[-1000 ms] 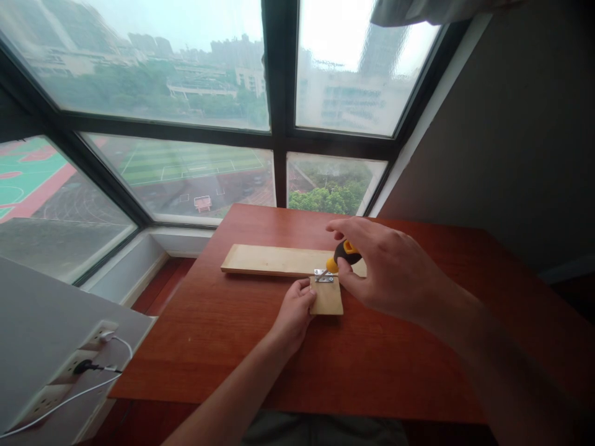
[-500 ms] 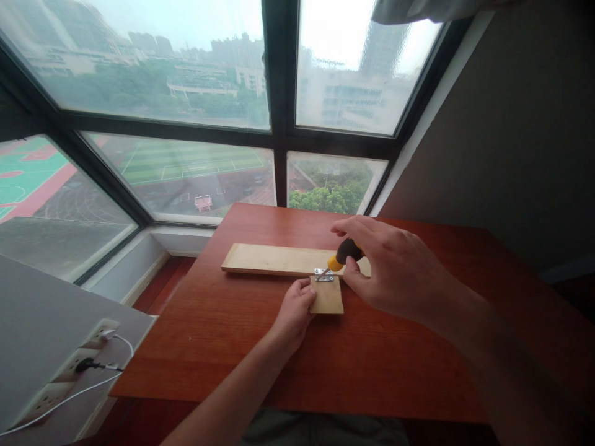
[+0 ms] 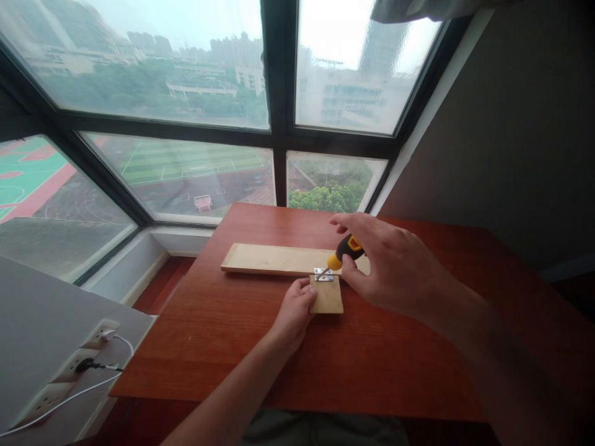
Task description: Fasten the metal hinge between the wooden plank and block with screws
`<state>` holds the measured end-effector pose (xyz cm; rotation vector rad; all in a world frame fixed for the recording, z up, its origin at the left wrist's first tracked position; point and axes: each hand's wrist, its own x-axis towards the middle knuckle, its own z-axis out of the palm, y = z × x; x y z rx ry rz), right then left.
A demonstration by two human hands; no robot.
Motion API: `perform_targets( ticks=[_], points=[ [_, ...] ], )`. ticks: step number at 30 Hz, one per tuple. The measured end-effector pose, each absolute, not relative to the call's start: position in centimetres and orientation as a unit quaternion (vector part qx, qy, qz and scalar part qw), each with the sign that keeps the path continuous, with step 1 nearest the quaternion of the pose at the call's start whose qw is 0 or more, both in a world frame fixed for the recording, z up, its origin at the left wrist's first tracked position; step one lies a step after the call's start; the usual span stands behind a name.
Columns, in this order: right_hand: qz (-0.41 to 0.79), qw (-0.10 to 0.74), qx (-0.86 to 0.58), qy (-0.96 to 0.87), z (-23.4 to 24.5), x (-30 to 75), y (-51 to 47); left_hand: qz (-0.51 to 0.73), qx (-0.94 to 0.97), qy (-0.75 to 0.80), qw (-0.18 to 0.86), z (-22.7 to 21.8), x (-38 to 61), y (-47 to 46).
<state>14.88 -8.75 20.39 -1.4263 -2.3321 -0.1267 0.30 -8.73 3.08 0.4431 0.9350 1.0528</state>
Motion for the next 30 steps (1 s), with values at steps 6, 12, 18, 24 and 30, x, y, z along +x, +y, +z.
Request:
perform_targets(
  ticks=[6,12,18,24,30],
  points=[
    [-0.062,0.17,-0.549,-0.816,20.62,14.73,-8.48,0.478,0.207,0.426,0.739,3.05,0.27,-8.71],
    [-0.051,0.177,-0.554,-0.812,20.69,14.74,-8.57,0.482,0.205,0.426,0.738,2.89,0.3,-8.67],
    [-0.051,0.184,-0.528,-0.827,20.74,14.76,-8.85,0.48,0.209,0.425,0.738,2.77,0.32,-8.62],
    [-0.032,0.194,-0.537,-0.82,20.57,14.89,-8.5,0.476,0.207,0.427,0.74,2.92,0.27,-8.66],
    [-0.023,0.212,-0.501,-0.839,20.63,14.91,-8.63,0.477,0.207,0.431,0.738,3.01,0.27,-8.74]
  ],
)
